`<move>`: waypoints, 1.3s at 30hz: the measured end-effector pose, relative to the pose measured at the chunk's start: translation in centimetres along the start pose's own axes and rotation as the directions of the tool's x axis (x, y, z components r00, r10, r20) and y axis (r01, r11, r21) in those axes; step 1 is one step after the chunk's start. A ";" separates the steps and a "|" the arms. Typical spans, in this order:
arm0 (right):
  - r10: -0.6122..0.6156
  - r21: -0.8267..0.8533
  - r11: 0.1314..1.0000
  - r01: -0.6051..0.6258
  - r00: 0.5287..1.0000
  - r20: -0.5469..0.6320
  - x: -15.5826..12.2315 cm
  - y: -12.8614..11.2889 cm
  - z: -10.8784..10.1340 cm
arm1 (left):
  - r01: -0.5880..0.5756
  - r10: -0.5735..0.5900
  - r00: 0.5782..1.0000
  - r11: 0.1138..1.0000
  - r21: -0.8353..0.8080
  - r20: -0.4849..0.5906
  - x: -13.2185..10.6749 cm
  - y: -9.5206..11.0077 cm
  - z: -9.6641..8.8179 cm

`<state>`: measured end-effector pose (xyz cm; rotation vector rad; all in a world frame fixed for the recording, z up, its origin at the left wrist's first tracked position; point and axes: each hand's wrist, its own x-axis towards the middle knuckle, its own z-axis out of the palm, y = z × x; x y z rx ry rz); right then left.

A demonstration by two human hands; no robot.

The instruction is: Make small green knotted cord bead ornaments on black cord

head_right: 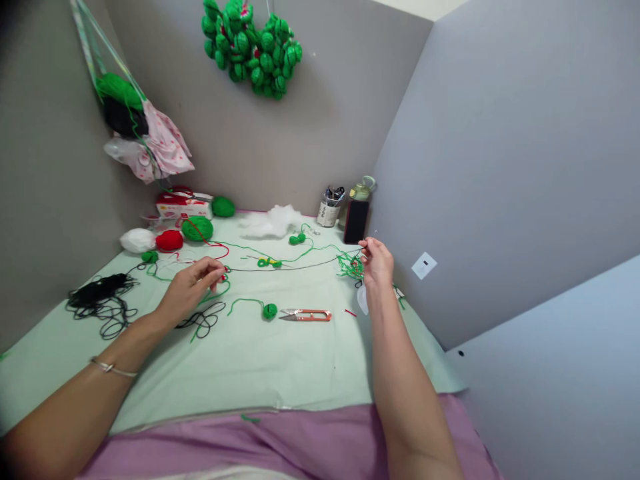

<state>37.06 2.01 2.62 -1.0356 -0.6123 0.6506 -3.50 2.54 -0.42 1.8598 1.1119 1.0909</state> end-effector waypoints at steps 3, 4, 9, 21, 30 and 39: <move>-0.010 -0.067 0.998 0.012 1.000 0.020 -0.6 0.1 0.7 | -0.018 0.018 1.000 1.000 -0.011 0.013 -0.3 0.7 0.3; -0.008 -0.085 0.996 0.012 0.999 0.050 -1.1 0.1 1.3 | -0.017 0.017 1.000 1.000 -0.023 0.020 -0.5 1.0 0.6; 0.128 -0.220 0.976 -0.010 0.838 0.530 -7.9 1.1 6.4 | -0.152 0.156 0.978 0.988 -0.040 0.137 -1.9 2.3 2.5; 0.386 -0.354 0.920 -0.168 0.548 0.742 -15.9 3.2 10.0 | -0.051 0.055 0.997 0.995 -0.082 0.050 -2.0 2.5 2.9; 0.194 -0.301 0.954 0.009 0.745 0.638 -15.8 3.2 10.1 | 0.452 -0.202 0.889 0.537 -0.712 0.412 -1.5 2.9 3.4; 0.013 -0.292 0.925 0.243 0.748 0.664 -16.7 4.2 9.6 | 0.449 -0.212 0.893 0.356 -0.820 0.397 -1.5 2.4 2.9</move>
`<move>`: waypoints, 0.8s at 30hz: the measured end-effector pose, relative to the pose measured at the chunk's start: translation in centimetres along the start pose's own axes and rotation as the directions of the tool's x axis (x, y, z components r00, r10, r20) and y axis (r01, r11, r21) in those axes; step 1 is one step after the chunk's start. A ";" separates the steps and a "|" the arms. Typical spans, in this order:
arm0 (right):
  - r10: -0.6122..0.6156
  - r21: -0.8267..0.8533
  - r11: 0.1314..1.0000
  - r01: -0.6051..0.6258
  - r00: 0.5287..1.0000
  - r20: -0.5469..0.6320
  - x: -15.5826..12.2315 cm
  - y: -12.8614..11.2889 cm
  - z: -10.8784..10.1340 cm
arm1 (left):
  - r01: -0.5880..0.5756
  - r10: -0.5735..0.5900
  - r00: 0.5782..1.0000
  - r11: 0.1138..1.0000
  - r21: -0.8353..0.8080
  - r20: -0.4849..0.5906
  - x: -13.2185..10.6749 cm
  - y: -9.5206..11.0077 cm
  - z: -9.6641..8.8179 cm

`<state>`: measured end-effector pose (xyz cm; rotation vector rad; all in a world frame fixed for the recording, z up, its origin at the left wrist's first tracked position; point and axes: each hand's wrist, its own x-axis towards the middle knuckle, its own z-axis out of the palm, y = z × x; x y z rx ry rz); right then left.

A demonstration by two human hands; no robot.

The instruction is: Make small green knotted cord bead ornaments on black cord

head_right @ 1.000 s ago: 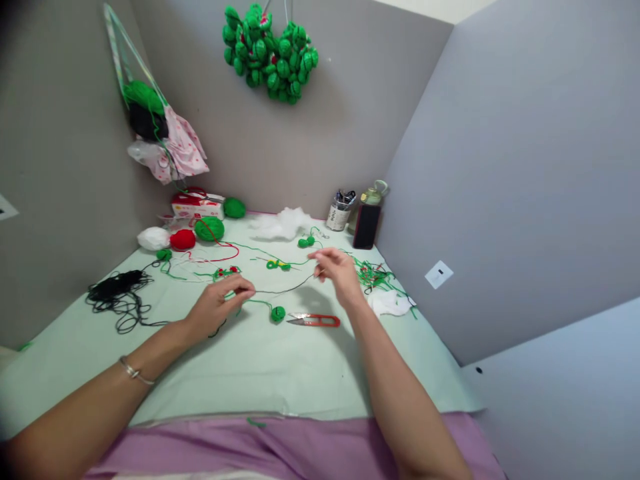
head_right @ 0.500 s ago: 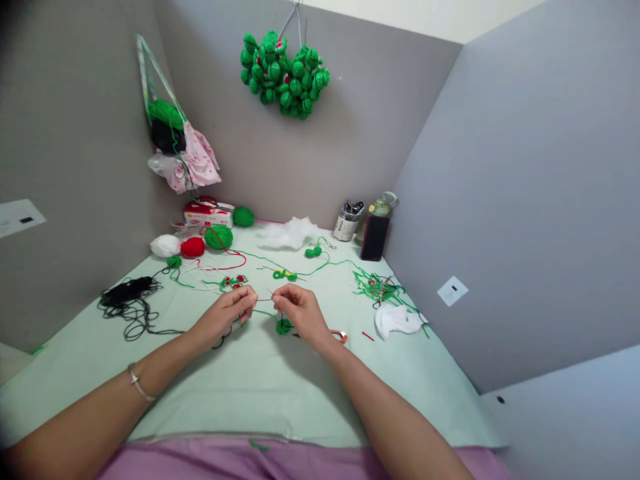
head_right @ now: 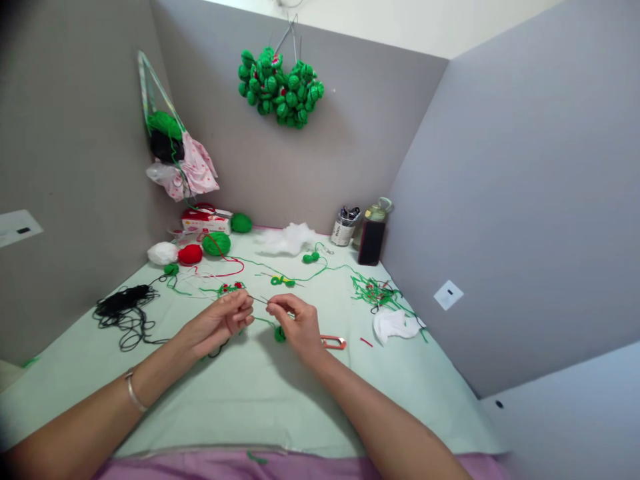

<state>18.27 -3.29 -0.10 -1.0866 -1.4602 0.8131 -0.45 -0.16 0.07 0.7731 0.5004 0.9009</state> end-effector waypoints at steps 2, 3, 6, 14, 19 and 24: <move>-0.047 -0.068 0.997 0.047 0.999 0.004 0.0 0.0 -0.1 | 0.010 -0.010 1.000 1.000 -0.024 0.009 0.0 0.0 0.0; -0.066 -0.099 0.993 0.067 0.998 0.013 -0.1 0.0 -0.1 | 0.014 -0.013 1.000 1.000 -0.027 0.014 0.0 0.1 0.0; -0.130 -0.168 0.976 0.137 0.990 0.051 -0.2 -0.1 -0.4 | 0.007 -0.006 1.000 1.000 -0.008 0.023 0.0 0.1 0.0; -0.413 -0.353 0.799 0.487 0.871 0.266 -0.9 -0.3 -0.2 | -0.029 0.029 1.000 1.000 -0.010 0.013 0.0 0.1 -0.2; -0.605 -0.426 0.553 0.716 0.697 0.386 -1.1 -0.1 0.1 | -0.008 0.011 1.000 0.994 0.108 -0.021 -0.2 0.1 0.2; -0.623 -0.471 0.469 0.747 0.658 0.424 -1.2 -0.5 -0.1 | -0.007 0.060 0.994 0.864 0.503 -0.089 -0.3 -0.9 0.7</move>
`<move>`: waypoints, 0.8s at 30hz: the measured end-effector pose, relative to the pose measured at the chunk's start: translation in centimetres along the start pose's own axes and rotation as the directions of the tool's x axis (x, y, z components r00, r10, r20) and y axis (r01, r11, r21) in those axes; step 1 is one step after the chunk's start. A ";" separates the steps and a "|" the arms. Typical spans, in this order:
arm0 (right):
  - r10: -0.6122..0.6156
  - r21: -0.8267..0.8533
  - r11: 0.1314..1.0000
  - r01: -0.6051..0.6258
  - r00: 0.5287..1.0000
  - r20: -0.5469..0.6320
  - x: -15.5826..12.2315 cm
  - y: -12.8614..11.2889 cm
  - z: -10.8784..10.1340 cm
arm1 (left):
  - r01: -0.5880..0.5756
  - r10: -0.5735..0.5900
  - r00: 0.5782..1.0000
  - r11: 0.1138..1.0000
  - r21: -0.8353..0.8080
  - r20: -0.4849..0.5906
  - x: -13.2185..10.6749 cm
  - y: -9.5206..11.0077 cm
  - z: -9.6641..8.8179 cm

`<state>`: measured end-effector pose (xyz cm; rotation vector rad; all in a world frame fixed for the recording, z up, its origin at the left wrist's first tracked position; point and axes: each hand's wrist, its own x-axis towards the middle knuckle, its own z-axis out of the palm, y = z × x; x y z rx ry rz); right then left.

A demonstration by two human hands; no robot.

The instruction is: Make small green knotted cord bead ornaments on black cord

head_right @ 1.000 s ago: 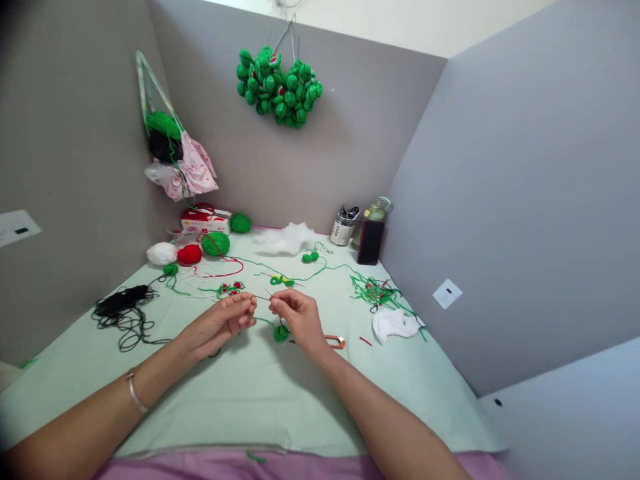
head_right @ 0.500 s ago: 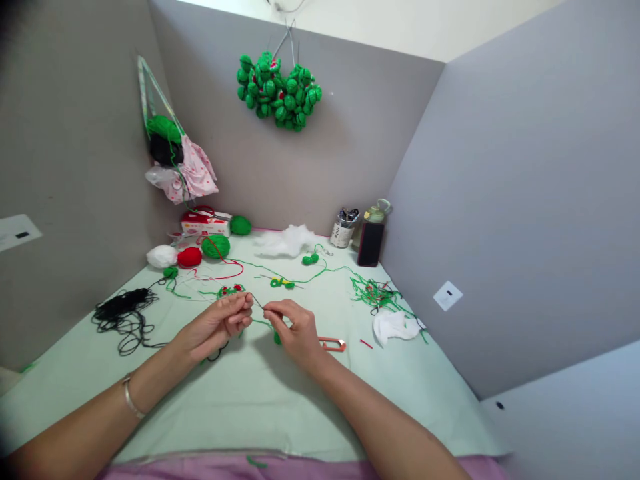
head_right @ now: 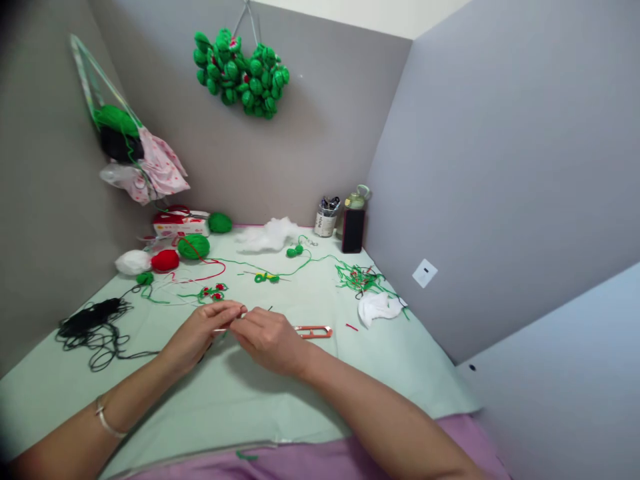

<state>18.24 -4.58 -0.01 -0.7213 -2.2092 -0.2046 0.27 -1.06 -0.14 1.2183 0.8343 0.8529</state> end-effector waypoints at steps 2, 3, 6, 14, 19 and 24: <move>0.014 -0.008 1.000 -0.014 1.000 0.017 0.0 0.4 -0.5 | -0.090 0.089 0.996 0.978 0.189 0.014 -0.1 -0.3 0.4; 0.029 -0.016 0.999 -0.029 0.999 0.024 0.0 0.7 -0.8 | -0.136 0.133 0.991 0.954 0.267 0.031 -0.2 -0.4 0.5; 0.098 -0.041 0.994 -0.096 0.994 0.040 -0.2 1.8 -1.5 | -0.211 0.197 0.977 0.888 0.408 0.077 -0.1 -0.6 0.7; 0.243 0.122 0.961 -0.246 0.969 0.036 -0.4 2.6 -1.3 | -0.164 0.187 0.982 0.906 0.391 -0.020 0.6 -0.6 -0.2; 0.454 0.335 0.814 -0.474 0.880 0.140 0.0 2.3 -1.2 | -0.129 0.141 0.988 0.977 0.168 -0.064 0.6 -0.6 0.0; 0.574 0.421 0.633 -0.650 0.759 0.308 0.3 1.8 -1.3 | -0.139 0.142 0.981 0.990 0.034 -0.129 0.6 -0.5 0.1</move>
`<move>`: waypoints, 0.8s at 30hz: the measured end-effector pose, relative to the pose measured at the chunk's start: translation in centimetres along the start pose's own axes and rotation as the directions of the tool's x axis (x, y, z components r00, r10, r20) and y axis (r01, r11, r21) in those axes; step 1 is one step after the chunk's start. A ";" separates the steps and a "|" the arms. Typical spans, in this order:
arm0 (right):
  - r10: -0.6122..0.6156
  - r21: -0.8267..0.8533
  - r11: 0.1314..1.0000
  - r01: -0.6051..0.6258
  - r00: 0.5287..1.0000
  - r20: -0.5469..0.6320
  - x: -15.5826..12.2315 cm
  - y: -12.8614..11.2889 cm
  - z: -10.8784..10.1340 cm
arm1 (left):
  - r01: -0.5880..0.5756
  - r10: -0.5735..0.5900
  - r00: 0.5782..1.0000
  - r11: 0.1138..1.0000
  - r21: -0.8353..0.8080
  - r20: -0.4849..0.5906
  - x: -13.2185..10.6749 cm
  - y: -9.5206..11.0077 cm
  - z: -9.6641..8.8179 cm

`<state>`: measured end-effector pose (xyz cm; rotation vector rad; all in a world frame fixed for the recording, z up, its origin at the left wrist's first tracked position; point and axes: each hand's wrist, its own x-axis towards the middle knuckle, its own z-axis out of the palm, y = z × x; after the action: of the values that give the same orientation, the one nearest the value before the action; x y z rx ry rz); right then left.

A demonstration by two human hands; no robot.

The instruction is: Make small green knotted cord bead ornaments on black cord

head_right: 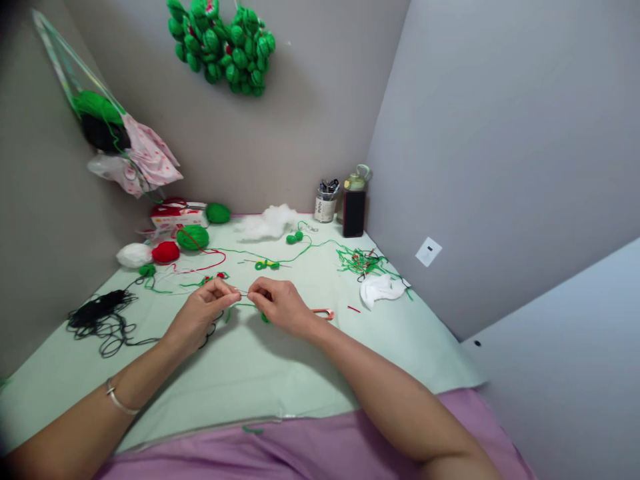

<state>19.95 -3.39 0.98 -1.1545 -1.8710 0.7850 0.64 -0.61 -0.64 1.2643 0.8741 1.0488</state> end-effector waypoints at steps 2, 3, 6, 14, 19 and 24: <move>0.006 -0.009 1.000 -0.006 1.000 -0.015 0.1 -0.3 -0.3 | -0.017 0.017 0.999 1.000 -0.004 -0.042 0.1 0.2 -0.2; 0.002 -0.021 1.000 -0.002 1.000 -0.031 0.2 -0.4 -0.6 | -0.025 0.024 0.997 1.000 -0.009 -0.067 0.2 0.3 -0.3; 0.012 -0.036 0.999 -0.015 0.996 -0.087 0.4 -0.7 -1.6 | -0.049 0.044 0.991 0.998 -0.030 -0.126 0.4 0.7 -0.5; 0.155 0.154 0.978 -0.138 0.983 -0.098 1.3 1.0 -4.3 | -0.071 0.068 0.996 0.997 0.033 0.065 0.2 0.3 0.4; 0.195 -0.149 0.962 -0.229 0.957 -0.213 1.4 3.9 -8.3 | -0.267 0.165 0.942 0.896 0.355 0.292 -0.4 -1.1 1.3; -0.079 -0.579 0.799 -0.164 0.925 -0.371 1.0 4.9 -10.0 | -0.511 0.215 0.830 0.663 0.547 0.514 -0.8 -1.4 1.5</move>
<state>30.37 0.47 2.36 -1.6096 -1.7999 -0.0628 1.99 -1.81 -1.88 2.2765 0.6824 0.7254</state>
